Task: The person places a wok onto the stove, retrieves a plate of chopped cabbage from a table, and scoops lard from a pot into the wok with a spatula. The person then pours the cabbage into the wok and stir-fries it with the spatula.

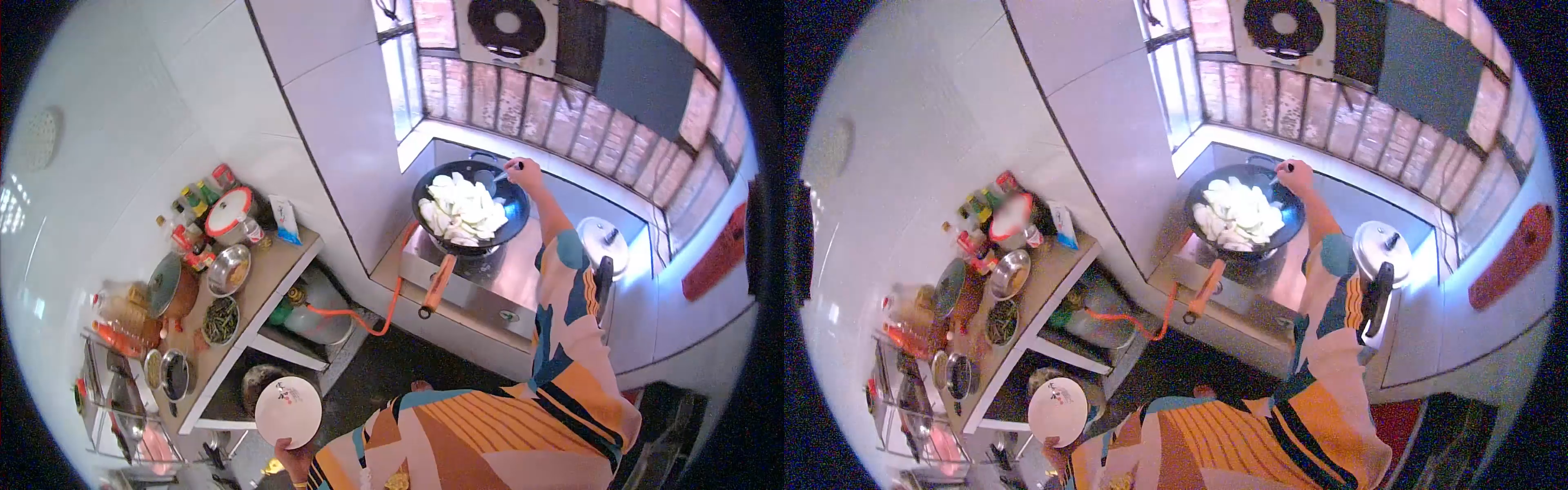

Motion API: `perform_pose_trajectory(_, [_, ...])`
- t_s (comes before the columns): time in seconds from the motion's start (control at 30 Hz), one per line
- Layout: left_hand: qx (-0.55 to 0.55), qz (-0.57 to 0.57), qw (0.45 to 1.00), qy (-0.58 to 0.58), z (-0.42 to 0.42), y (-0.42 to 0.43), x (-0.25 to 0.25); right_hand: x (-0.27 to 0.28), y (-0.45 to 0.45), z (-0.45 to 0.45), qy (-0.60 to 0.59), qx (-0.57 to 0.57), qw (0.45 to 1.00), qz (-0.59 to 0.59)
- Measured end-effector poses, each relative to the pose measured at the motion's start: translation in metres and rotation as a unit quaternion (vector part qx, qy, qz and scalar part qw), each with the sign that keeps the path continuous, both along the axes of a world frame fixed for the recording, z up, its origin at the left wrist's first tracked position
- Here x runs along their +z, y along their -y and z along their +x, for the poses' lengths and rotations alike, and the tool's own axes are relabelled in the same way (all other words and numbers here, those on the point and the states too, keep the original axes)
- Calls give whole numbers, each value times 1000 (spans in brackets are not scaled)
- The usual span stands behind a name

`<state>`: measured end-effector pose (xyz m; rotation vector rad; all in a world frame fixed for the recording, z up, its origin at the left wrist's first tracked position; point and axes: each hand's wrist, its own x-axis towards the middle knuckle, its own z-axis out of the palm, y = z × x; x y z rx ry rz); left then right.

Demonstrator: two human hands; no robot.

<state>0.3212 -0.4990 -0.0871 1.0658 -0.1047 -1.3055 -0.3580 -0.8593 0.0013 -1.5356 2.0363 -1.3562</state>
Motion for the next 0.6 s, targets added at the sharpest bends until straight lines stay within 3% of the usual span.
perform_pose_trajectory(0.03, [-7, 30, 999, 29, -1, -7, -2, -4, 7, -4, 48, 48, 997, 25])
perform_pose_trajectory(0.13, [9, 96, 994, 49, -2, -34, -21, 35, -18, 40, -78, 121, 989, 22])
perform_pose_trajectory(0.2, [-11, 83, 995, 50, -9, -44, -20, 31, -21, 51, -116, 223, 968, 6])
perform_pose_trajectory(0.27, [-33, 61, 996, 50, 0, -60, -39, 21, -29, 62, -178, 312, 932, 33])
perform_pose_trajectory(0.37, [-18, 43, 999, -24, -23, -78, -19, 26, -85, 93, -329, 392, 859, -10])
perform_pose_trajectory(0.43, [-39, -9, 998, -49, -29, -98, -17, 21, -118, 103, -309, 394, 866, 1])
perform_pose_trajectory(0.47, [4, -26, 996, -81, -32, -109, -24, 21, -132, 107, -302, 395, 868, 6])
perform_pose_trajectory(0.5, [20, -30, 997, -65, -38, -120, -22, 24, -140, 108, -348, 386, 854, 3])
perform_pose_trajectory(0.6, [41, -47, 997, -55, -44, -161, -15, 39, -176, 112, -338, 354, 872, -22])
